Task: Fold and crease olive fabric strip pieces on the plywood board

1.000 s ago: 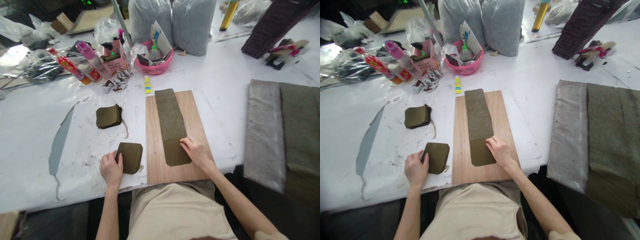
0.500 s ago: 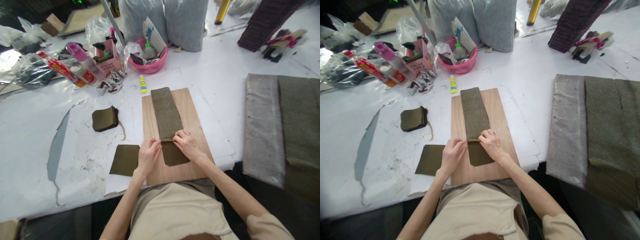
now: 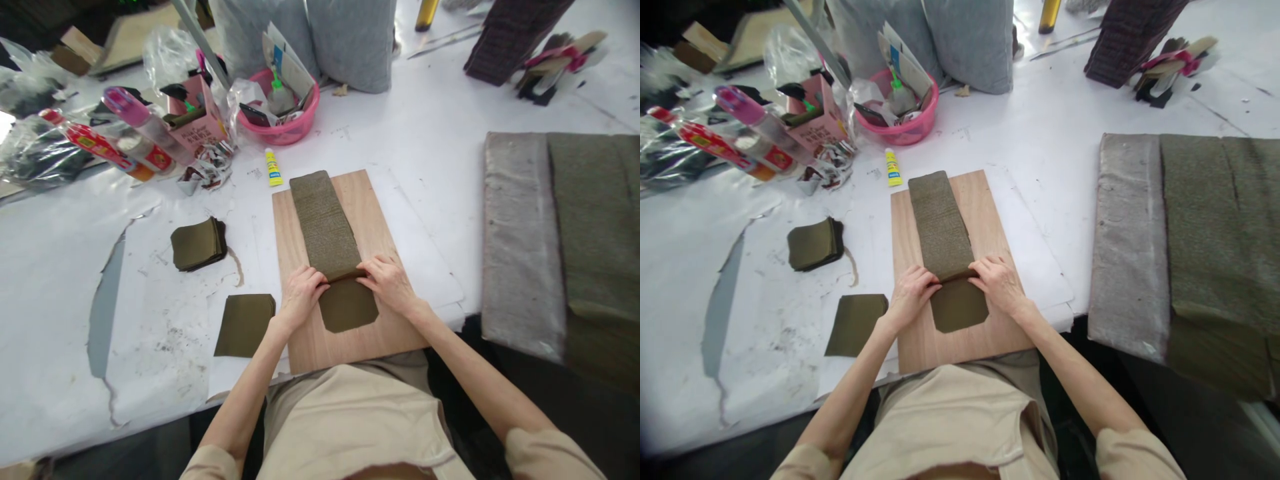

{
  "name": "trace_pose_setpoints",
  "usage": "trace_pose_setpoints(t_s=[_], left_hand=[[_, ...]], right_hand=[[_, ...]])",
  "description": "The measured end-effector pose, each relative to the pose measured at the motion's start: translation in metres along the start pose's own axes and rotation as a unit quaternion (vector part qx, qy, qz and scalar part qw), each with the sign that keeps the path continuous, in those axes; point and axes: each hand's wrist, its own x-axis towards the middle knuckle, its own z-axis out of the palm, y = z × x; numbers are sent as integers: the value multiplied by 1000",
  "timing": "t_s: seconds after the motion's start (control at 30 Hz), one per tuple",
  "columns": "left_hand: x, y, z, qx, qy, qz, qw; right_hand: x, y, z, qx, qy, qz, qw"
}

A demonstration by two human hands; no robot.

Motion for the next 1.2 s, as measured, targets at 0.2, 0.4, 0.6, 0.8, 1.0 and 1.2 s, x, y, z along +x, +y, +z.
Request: trace_pose_setpoints(t_s=[0.2,0.4,0.6,0.8,1.0,1.2], left_hand=[[3,-7,1,-39,2,0,999],[2,-11,5,-81,41,3,996],[-9,-15,13,-85,97,-9,992],[-15,-17,17,-78,111,-2,991],[-17,-19,19,-44,105,27,993],[-20,-23,21,-10,89,48,995]], right_hand=[[18,-14,1,0,-11,-35,999],[27,-26,26,-9,-7,-65,998],[21,-23,27,13,1,-53,999],[19,-21,29,3,3,-58,998],[17,-20,30,9,-3,-59,998],[19,-22,26,11,-10,-62,998]])
